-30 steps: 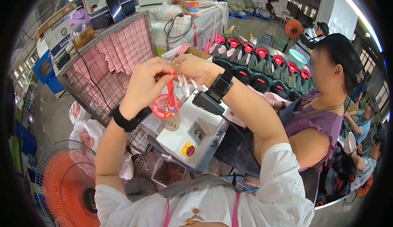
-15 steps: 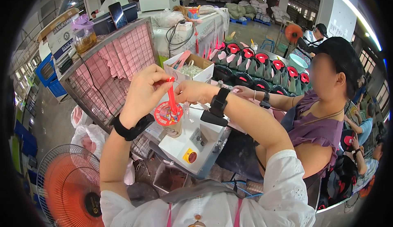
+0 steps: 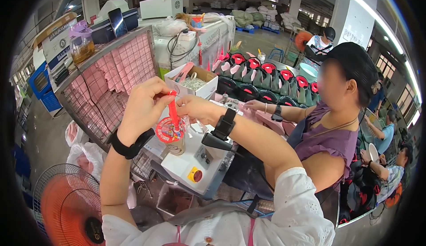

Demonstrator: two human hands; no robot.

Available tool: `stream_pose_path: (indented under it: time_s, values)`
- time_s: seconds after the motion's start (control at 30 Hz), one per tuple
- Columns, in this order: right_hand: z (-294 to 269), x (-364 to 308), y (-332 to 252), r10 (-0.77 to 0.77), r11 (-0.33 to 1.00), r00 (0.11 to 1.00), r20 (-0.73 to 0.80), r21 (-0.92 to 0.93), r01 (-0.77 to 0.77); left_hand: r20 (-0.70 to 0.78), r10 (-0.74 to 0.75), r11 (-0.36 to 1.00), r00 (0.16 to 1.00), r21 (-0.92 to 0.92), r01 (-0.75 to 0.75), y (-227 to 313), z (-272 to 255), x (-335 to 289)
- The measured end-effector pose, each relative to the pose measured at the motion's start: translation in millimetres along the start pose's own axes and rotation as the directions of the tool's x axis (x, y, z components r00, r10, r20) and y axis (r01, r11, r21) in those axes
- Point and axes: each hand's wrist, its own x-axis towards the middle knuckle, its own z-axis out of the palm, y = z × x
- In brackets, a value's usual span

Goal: Attaching labels to shoe components and sorting them into bins.

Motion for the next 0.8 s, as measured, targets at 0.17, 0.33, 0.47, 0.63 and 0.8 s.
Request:
stream_pose_path:
  time_s: [0.17,0.33,0.47,0.63,0.8]
  values:
    - [8.5,-7.2,-9.9,0.007,0.997,1.000,0.013,0.078,-0.008,0.046,-0.040,0.999,0.998,0.008,0.039,-1.3,-2.9,-2.9]
    - [1.7,-5.7,-7.2,-0.051,0.987,0.999,0.015,0.154,0.048,0.029,-0.006,1.000,1.000,-0.005,0.006,1.1,-0.1,-1.6]
    - [6.5,-12.5,-20.2,-0.113,0.959,0.994,0.009,0.263,0.107,0.048,-0.046,0.999,0.998,-0.020,0.047,-2.1,2.1,-8.4]
    - [4.2,-14.7,-26.2,-0.146,0.971,0.989,-0.031,0.186,0.150,0.037,-0.040,0.999,0.999,-0.033,0.041,0.7,2.0,-8.9]
    - [6.0,-29.1,-49.8,-0.361,0.908,0.927,-0.101,0.190,0.374,0.045,0.027,0.994,0.999,0.109,-0.032,-17.8,7.3,-20.2]
